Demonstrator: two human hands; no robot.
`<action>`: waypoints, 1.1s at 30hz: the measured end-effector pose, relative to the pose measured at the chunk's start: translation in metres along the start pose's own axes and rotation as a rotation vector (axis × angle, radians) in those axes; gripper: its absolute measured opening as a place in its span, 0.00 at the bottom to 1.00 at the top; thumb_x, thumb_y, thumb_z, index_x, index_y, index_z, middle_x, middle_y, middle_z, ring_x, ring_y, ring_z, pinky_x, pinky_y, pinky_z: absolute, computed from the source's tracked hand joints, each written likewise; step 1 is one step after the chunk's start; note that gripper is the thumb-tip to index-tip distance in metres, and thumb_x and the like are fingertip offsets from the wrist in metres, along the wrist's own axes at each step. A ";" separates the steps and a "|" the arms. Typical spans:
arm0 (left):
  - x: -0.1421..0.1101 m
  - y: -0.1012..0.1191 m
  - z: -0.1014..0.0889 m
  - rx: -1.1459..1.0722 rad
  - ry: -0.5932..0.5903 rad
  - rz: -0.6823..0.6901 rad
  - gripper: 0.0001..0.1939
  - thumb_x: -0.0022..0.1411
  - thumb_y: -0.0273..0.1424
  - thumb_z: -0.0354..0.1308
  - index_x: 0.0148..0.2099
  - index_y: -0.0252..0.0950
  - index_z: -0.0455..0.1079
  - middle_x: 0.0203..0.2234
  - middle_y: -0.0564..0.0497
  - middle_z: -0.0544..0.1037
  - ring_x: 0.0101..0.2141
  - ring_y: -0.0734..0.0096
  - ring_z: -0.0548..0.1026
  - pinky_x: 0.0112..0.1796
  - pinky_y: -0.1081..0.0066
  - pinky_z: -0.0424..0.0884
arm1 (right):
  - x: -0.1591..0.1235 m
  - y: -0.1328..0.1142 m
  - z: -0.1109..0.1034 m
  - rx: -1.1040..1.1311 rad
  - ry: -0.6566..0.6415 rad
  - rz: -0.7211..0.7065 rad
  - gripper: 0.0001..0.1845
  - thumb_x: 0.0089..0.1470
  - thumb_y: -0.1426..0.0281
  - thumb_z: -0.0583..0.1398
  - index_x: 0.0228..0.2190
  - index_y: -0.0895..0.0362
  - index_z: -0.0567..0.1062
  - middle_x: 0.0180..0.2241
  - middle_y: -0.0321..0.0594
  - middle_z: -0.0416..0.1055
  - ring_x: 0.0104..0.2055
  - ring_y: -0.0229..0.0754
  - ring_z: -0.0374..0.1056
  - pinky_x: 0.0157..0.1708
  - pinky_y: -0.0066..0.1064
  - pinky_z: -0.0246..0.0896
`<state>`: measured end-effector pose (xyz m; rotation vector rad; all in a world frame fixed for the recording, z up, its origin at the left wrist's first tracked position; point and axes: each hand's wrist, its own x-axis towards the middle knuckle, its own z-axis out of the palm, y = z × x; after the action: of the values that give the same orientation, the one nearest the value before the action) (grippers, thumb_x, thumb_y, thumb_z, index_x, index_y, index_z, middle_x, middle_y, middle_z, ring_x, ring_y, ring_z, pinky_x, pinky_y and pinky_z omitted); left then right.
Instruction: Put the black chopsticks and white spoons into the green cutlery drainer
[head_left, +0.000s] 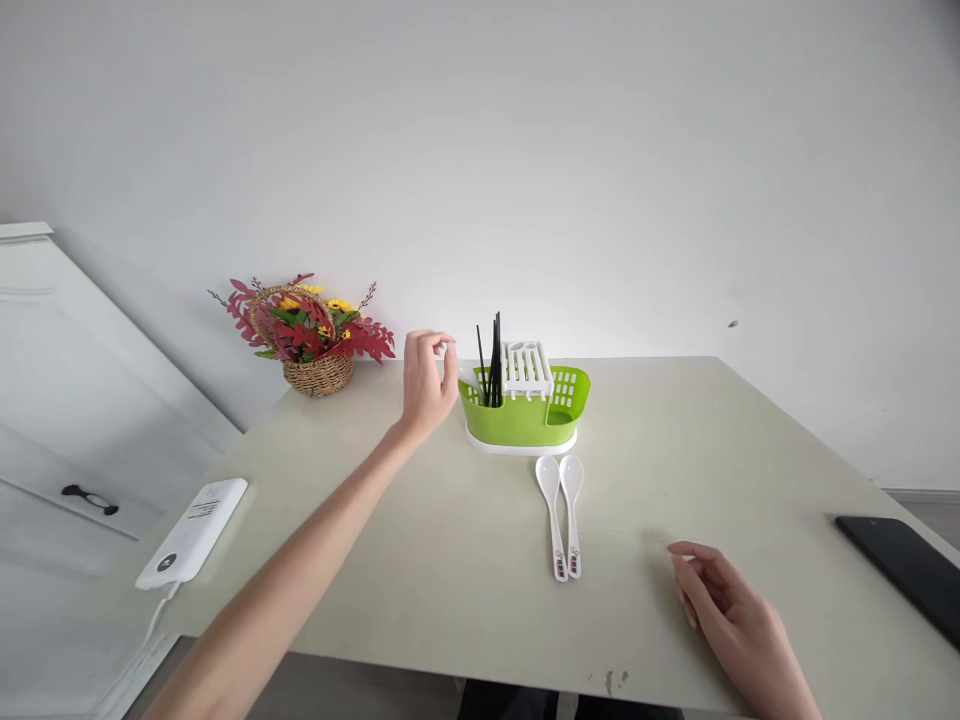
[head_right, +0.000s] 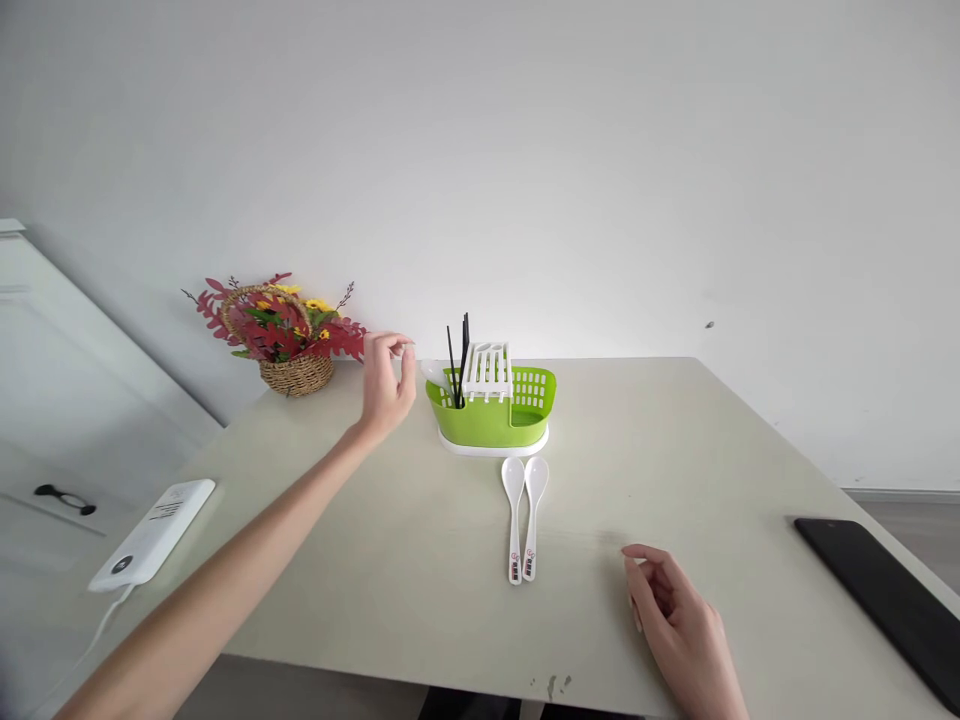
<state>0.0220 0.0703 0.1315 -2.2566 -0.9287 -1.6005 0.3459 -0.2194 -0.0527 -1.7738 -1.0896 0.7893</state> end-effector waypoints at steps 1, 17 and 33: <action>-0.006 0.014 -0.002 -0.027 0.019 -0.009 0.09 0.77 0.36 0.48 0.50 0.38 0.65 0.43 0.43 0.74 0.41 0.63 0.74 0.45 0.61 0.72 | -0.001 -0.002 0.001 0.006 0.006 -0.002 0.27 0.59 0.46 0.60 0.52 0.49 0.74 0.25 0.31 0.66 0.25 0.41 0.64 0.26 0.31 0.61; -0.101 0.134 0.046 0.293 -1.170 -0.237 0.28 0.77 0.48 0.45 0.62 0.28 0.62 0.37 0.33 0.82 0.39 0.44 0.84 0.35 0.59 0.74 | -0.010 -0.025 0.008 0.032 0.139 -0.038 0.28 0.61 0.43 0.56 0.48 0.50 0.77 0.22 0.30 0.62 0.23 0.40 0.60 0.24 0.31 0.55; -0.120 0.109 0.030 0.271 -1.137 -0.239 0.20 0.77 0.45 0.45 0.54 0.35 0.64 0.38 0.36 0.83 0.38 0.45 0.84 0.33 0.61 0.71 | -0.008 -0.018 0.006 0.059 0.123 -0.054 0.29 0.62 0.43 0.56 0.51 0.51 0.76 0.23 0.31 0.63 0.24 0.40 0.61 0.25 0.30 0.57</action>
<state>0.0864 -0.0422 0.0297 -2.8310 -1.5392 -0.0385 0.3317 -0.2203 -0.0377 -1.7133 -1.0188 0.6645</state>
